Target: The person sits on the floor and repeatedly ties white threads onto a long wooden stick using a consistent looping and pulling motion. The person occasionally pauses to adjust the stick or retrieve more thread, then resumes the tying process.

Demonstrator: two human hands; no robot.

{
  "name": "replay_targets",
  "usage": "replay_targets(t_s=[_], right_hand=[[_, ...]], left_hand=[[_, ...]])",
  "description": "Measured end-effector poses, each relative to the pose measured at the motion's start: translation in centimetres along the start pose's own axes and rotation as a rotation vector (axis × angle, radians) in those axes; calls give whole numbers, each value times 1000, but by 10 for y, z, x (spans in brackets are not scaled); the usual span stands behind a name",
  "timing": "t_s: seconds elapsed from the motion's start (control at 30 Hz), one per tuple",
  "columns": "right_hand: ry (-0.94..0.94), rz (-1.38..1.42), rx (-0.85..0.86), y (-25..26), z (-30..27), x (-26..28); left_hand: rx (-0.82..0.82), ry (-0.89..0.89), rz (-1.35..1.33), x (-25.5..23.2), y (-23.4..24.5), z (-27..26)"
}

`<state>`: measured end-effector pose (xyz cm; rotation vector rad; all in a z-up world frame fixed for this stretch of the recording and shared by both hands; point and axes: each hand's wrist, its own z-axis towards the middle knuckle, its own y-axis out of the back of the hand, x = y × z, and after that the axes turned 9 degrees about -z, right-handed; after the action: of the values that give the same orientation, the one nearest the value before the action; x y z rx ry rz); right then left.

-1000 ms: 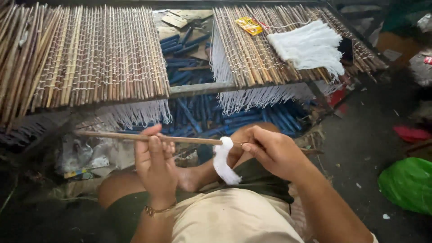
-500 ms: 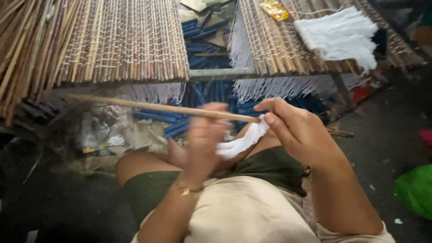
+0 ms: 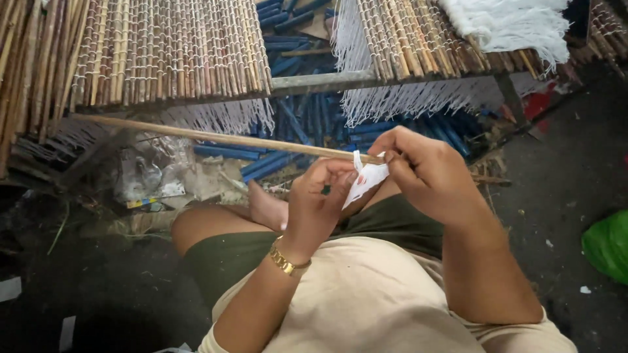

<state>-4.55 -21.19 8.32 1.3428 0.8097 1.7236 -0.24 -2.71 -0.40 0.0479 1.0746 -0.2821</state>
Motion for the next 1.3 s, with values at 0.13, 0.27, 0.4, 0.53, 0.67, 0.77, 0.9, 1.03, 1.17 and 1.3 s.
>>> replay_targets(t_s=[0.13,0.27,0.4,0.53,0.67,0.77,0.9,1.03,1.17,1.3], right_hand=[[39,78,15,-2,2,14],[56,-62,-54,-11,0,5],[42,-5,-58,-10,2,16],[5,-59,-85,-12,0,11],[13,-47,-141,-9,-1,7],[18,-30,-152,-8,0,10],[75,-41,-149,-8,0,19],[71,-41,-145,-7,0,14],[57,-40,-134,-7,0,12],[31,-20,-101,-7,1,8]], left_hand=[[-31,-29,22,-1,1,1],[-31,103,-97,-11,6,-1],[1,227,-32,-27,-2,1],[-45,-24,89,9,3,-4],[-185,-22,-72,-10,20,5],[-262,154,-375,-3,22,4],[21,54,94,-8,1,2],[-45,170,59,-2,9,0],[-60,149,-96,-25,14,4],[-51,162,-109,2,6,-5]])
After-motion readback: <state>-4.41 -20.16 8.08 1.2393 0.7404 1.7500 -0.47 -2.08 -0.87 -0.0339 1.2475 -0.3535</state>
